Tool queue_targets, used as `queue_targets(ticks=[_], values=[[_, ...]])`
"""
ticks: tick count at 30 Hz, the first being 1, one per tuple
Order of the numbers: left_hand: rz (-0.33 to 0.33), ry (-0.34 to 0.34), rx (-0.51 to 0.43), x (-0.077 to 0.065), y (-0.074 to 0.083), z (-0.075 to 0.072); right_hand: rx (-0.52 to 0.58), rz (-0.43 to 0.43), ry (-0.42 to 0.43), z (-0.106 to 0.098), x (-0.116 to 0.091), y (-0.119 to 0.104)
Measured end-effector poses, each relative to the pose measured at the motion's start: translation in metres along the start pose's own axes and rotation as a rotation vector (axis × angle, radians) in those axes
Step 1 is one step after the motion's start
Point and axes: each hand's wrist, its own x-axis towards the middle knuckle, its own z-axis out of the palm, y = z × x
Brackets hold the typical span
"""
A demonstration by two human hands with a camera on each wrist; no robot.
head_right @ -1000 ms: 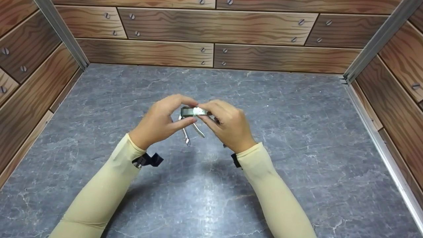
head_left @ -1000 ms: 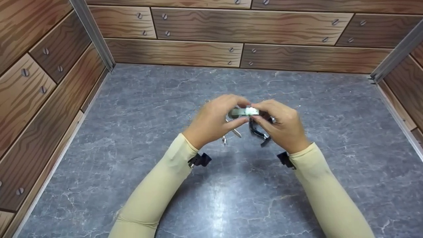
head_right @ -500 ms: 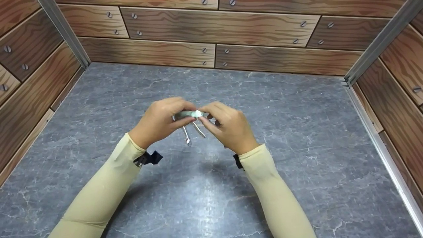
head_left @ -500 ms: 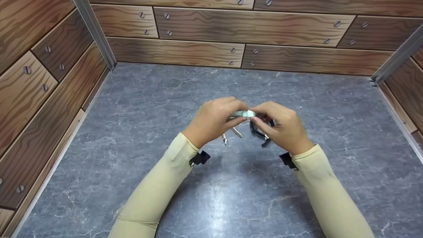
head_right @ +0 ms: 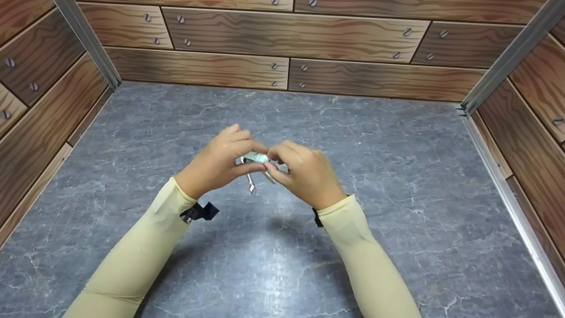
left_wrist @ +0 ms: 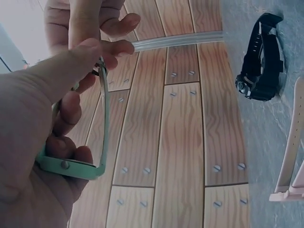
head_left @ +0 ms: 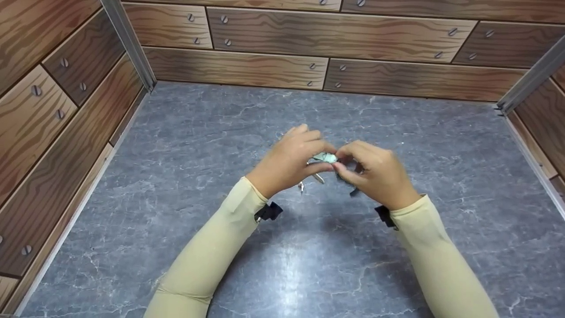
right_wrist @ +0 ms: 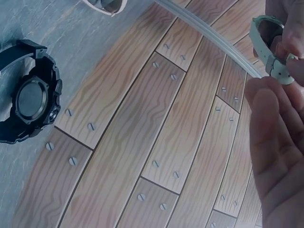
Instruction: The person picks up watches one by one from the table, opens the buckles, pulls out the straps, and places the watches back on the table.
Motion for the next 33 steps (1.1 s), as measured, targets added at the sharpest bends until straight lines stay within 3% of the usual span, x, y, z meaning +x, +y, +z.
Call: queue_targets(ticks=[16,25,33], values=[[0.067,-0.001,-0.11,-0.0009,-0.0046,-0.0002,0.075,-0.037,-0.036,0.0028,-0.0013,0.0003],[0.174,-0.03,-0.161,-0.0003,-0.0046,0.0017,0.232,-0.045,-0.077,-0.0012,-0.0025,0.0026],[0.222,-0.026,-0.211,-0.001,-0.0058,0.005,0.336,-0.031,-0.126,-0.0063,-0.0038,0.0043]])
